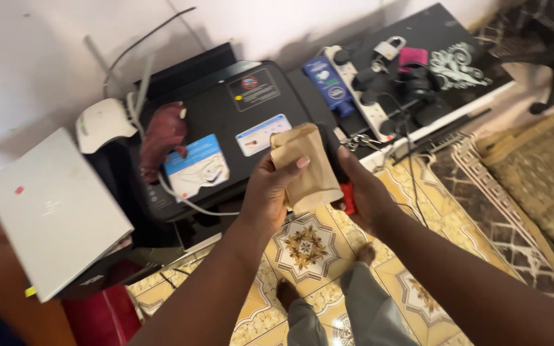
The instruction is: Organizing various electronic components, cables, and laptops into storage drawers.
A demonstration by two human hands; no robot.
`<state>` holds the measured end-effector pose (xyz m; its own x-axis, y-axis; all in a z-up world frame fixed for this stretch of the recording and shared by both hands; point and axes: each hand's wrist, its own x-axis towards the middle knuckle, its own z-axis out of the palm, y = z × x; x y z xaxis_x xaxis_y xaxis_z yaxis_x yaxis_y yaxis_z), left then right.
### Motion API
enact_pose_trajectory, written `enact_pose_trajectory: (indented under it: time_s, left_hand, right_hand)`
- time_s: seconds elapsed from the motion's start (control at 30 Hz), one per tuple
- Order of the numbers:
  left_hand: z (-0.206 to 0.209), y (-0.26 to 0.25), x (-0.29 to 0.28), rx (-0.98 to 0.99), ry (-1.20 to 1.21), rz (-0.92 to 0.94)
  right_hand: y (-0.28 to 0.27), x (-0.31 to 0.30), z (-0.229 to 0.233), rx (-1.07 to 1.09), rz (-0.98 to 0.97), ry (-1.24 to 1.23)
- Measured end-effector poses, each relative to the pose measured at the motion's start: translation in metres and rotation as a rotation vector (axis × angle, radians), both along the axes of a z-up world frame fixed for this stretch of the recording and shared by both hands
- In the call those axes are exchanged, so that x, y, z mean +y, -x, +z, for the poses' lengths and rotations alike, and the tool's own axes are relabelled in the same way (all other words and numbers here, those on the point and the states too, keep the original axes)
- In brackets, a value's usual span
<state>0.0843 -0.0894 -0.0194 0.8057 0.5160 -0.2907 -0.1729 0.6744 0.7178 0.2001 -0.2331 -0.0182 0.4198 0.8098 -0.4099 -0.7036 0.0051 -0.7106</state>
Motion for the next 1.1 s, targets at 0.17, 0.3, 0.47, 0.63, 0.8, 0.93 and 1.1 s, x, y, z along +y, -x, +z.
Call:
enact_pose_trajectory:
  time_s: [0.17,0.3,0.47,0.63,0.8,0.93,1.1]
  left_hand:
    - [0.003,-0.017,-0.046,0.037,0.004,-0.110]
    - [0.002,-0.031,-0.083,0.013,0.020,-0.203]
    - [-0.013,-0.061,-0.129,0.051,0.020,-0.191]
    - [-0.041,-0.117,-0.188,0.068,-0.031,-0.118]
    - [-0.058,-0.175,-0.249,0.076,-0.014,-0.073]
    - [-0.056,-0.219,-0.294,0.132,0.004,-0.065]
    - [-0.060,-0.249,-0.332,0.174,-0.016,-0.102]
  right_hand:
    - [0.000,-0.046,-0.035,0.041,-0.069,0.042]
    - [-0.007,-0.086,-0.058,0.073,-0.137,0.149]
    - [-0.035,-0.128,-0.050,-0.222,-0.100,0.412]
    - [-0.089,-0.187,-0.060,-0.297,-0.145,0.369]
    - [-0.156,-0.252,-0.073,-0.302,-0.116,0.343]
    - [-0.212,-0.296,-0.064,-0.444,-0.028,0.494]
    - [-0.249,-0.329,-0.066,-0.483,0.131,0.679]
